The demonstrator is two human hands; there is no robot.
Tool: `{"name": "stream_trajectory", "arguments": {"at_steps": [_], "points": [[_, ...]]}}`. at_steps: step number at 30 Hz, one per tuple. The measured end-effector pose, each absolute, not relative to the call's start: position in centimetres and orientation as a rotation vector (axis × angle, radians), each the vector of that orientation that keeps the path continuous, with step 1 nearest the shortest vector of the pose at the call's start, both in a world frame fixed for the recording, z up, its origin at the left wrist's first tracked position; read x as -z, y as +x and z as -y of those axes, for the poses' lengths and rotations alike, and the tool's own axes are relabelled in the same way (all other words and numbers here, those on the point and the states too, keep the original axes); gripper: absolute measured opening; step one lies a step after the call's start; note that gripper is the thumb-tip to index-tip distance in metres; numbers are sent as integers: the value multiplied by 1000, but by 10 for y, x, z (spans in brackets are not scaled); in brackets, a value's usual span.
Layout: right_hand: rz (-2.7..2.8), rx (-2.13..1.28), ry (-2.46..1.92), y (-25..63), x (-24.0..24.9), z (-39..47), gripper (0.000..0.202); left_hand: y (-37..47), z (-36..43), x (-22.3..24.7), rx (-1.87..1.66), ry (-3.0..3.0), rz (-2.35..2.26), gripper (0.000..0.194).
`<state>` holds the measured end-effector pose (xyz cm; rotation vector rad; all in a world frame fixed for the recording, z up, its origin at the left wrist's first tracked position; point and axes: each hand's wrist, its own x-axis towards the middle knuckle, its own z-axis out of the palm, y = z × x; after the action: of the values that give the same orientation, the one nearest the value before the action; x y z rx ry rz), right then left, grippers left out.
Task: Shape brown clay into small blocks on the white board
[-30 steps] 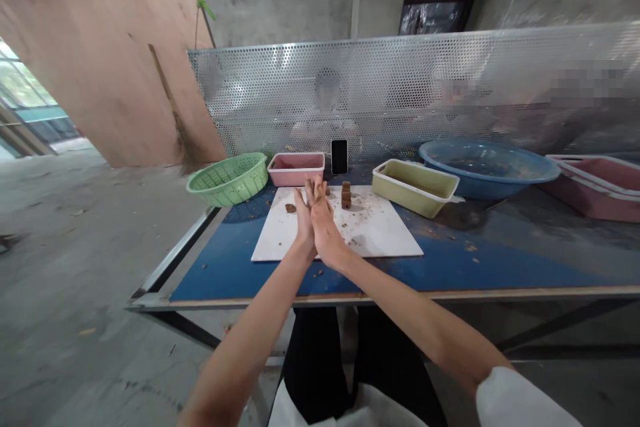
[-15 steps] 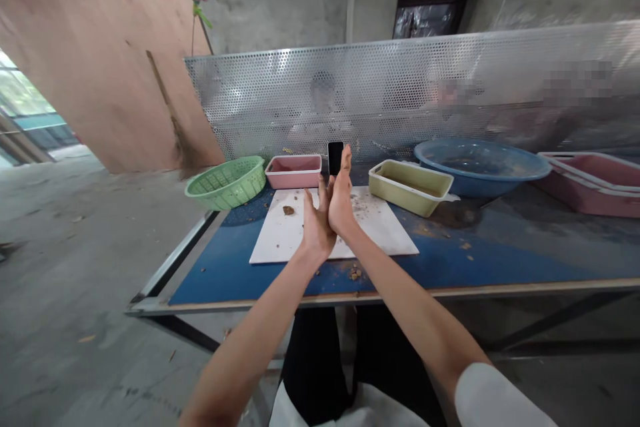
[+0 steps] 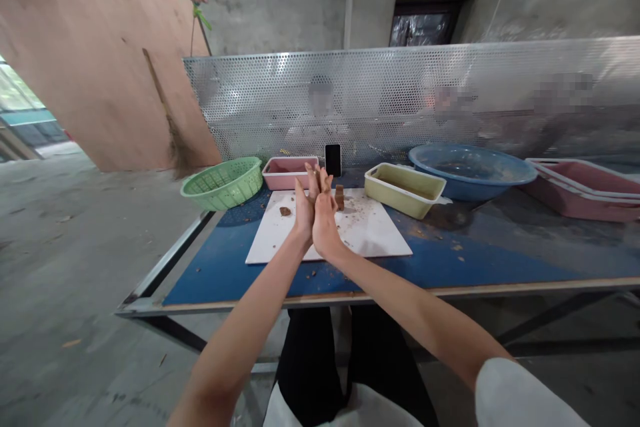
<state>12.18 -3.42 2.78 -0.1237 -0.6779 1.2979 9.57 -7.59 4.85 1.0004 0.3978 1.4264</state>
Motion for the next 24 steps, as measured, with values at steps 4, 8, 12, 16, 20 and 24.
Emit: {"name": "stream_trajectory", "arguments": {"at_steps": [4,8,12,16,20,24], "points": [[1586,-422,-924,141,-25,12,69,100,75,-44,-1412,968,-409,67],[989,-713,-891,174,-42,-34,75,108,75,-35,-1455,1091,-420,52],[777,-875,-899,181,-62,-70,65,111,55,-38,-1432,1105,-385,70],[927,-712,-938,182,-63,-68,52,94,24,-42,-1396,904,-397,66],[1618,-260,-814,192,-38,-37,39,51,6,-34,-1224,841,-547,31],[2028,-152,-773,202,-7,-17,45,18,5,-22,-958,961,-575,16]]}}
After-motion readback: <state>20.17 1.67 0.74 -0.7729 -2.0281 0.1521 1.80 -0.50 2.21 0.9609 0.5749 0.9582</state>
